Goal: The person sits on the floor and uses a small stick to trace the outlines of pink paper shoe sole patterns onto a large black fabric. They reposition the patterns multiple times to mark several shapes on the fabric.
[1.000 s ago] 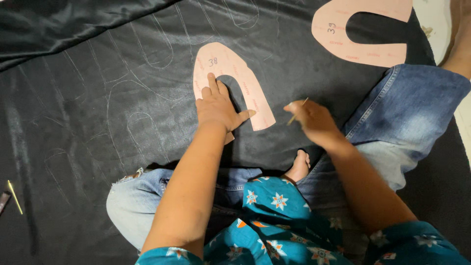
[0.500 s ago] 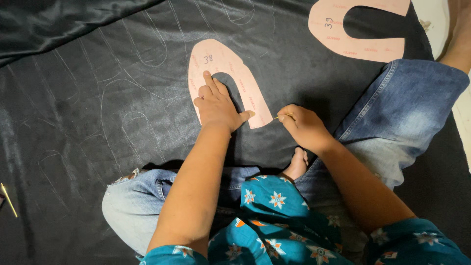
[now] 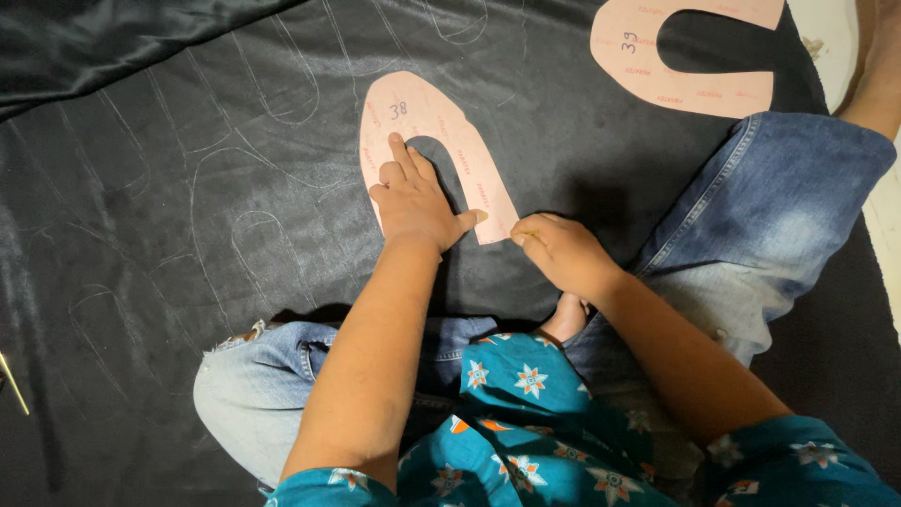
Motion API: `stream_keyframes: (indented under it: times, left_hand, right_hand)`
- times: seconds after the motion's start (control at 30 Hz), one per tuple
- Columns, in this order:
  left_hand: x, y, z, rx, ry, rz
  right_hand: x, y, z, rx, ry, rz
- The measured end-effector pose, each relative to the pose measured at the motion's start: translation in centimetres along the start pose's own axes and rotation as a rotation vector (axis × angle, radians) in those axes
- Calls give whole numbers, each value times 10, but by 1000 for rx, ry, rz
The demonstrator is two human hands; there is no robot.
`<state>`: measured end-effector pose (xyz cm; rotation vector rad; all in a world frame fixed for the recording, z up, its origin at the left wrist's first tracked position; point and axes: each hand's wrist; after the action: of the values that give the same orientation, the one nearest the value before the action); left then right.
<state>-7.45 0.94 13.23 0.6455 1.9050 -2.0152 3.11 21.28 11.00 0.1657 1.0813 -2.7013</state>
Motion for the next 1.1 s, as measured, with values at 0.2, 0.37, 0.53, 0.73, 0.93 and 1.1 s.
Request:
stream_keyframes:
  times: [0.2,0.37,0.53,0.73,0.93,1.1]
  left_hand:
    - [0,-1,1,2,3,22]
    - [-1,0,2,-7,4,6]
    - [0,0,4,-16,4,-5]
    - [-1,1,6,-34,4,-23]
    - [-1,1,7,-35,10,-38]
    - [-1,2,7,-45,13,-38]
  right_hand:
    - [1,-5,-5,-75,40,-22]
    - [-3,10,-1,40,-112,22]
    - [-1,8,-6,-29,-130,8]
    - [-2,17,2,0,-260,5]
    - [0,15,9,-19,-164,65]
    - [1,18,8,42,-188,72]
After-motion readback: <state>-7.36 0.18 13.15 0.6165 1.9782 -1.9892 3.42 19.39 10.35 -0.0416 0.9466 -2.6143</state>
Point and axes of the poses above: each hand's wrist, its own x-axis towards the middle knuckle, its own y-axis out of the palm, z = x × y, and after that the axes turned 5 degrees about -y, right-handed
